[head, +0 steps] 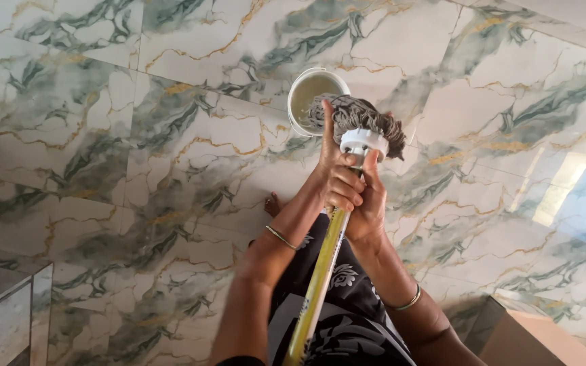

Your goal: The person mops the floor by first dipping the mop head into a bucket of water and wringing it out by hand. They then use the mop to clean the tiled floor, moving it back and forth across the surface.

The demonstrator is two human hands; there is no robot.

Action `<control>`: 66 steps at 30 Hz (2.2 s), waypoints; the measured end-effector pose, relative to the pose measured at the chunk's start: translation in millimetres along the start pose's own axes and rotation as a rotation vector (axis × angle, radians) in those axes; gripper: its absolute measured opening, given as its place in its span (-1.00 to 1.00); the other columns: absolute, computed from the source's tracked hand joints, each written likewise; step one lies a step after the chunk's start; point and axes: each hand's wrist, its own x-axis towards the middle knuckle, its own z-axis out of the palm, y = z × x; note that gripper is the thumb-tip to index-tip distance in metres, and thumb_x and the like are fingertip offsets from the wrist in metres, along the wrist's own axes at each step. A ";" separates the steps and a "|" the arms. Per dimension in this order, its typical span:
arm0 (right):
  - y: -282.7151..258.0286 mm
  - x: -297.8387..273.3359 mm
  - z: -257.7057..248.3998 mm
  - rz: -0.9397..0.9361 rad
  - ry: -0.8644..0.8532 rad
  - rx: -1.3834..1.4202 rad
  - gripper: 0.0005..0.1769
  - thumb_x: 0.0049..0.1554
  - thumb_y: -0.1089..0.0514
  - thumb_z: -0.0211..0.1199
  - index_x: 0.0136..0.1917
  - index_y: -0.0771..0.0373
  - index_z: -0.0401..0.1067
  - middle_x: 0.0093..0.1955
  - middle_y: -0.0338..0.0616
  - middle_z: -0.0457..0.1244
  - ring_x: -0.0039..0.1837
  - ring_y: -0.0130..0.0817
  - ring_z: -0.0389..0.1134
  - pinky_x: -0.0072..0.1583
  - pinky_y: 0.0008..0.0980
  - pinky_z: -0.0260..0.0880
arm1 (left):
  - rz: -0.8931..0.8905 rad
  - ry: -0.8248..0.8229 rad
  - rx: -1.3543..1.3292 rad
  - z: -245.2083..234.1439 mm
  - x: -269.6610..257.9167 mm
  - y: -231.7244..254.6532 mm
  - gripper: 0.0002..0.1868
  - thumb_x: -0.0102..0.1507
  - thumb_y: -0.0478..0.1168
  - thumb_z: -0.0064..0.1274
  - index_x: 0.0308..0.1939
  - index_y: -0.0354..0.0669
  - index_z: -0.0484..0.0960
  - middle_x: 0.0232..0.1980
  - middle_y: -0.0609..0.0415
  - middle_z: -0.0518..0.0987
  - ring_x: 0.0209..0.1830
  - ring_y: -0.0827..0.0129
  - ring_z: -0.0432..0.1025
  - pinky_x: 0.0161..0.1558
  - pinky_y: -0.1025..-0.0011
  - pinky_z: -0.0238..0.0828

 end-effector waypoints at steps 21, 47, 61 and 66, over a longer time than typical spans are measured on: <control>-99.6 -36.0 -83.2 -0.003 0.032 -0.455 -0.27 0.20 -0.25 0.14 0.39 0.35 0.31 0.08 0.02 0.32 0.08 -0.19 0.37 0.16 -0.14 0.39 | 0.251 0.273 -0.084 15.4 13.3 -21.5 -0.78 0.21 -0.16 0.28 -0.12 -0.15 0.66 -0.25 0.06 0.70 -0.36 0.35 0.60 -0.23 0.34 0.63; -194.3 164.0 -265.6 -0.356 0.103 -0.930 -0.48 0.37 0.12 0.03 0.55 0.27 0.15 0.34 0.00 0.28 0.29 -0.28 0.35 0.30 -0.31 0.41 | 0.163 0.691 0.045 -22.7 -51.9 -51.6 -0.33 0.03 -0.06 0.41 0.06 -0.39 0.49 -0.34 -0.12 0.65 -0.47 0.14 0.58 -0.37 0.15 0.64; -227.6 199.9 -252.4 -0.756 0.519 -2.428 -0.17 -0.09 0.10 0.56 0.38 0.21 0.28 0.09 0.17 0.40 0.08 0.08 0.46 0.09 -0.02 0.44 | 0.233 0.936 0.637 -49.4 -41.6 -34.7 0.01 -0.02 -0.04 0.39 0.41 -0.34 0.26 0.09 -0.28 0.55 -0.05 -0.04 0.54 -0.10 0.09 0.59; -215.9 202.3 -216.7 -0.364 0.579 -2.705 -0.06 -0.08 0.08 0.52 0.50 0.05 0.19 0.21 0.18 0.29 0.11 0.22 0.43 0.13 0.04 0.44 | 0.263 0.902 0.839 -67.3 -34.1 -39.4 -0.04 0.10 0.05 0.35 0.42 -0.46 0.33 0.18 -0.36 0.58 0.07 -0.03 0.54 0.07 0.17 0.50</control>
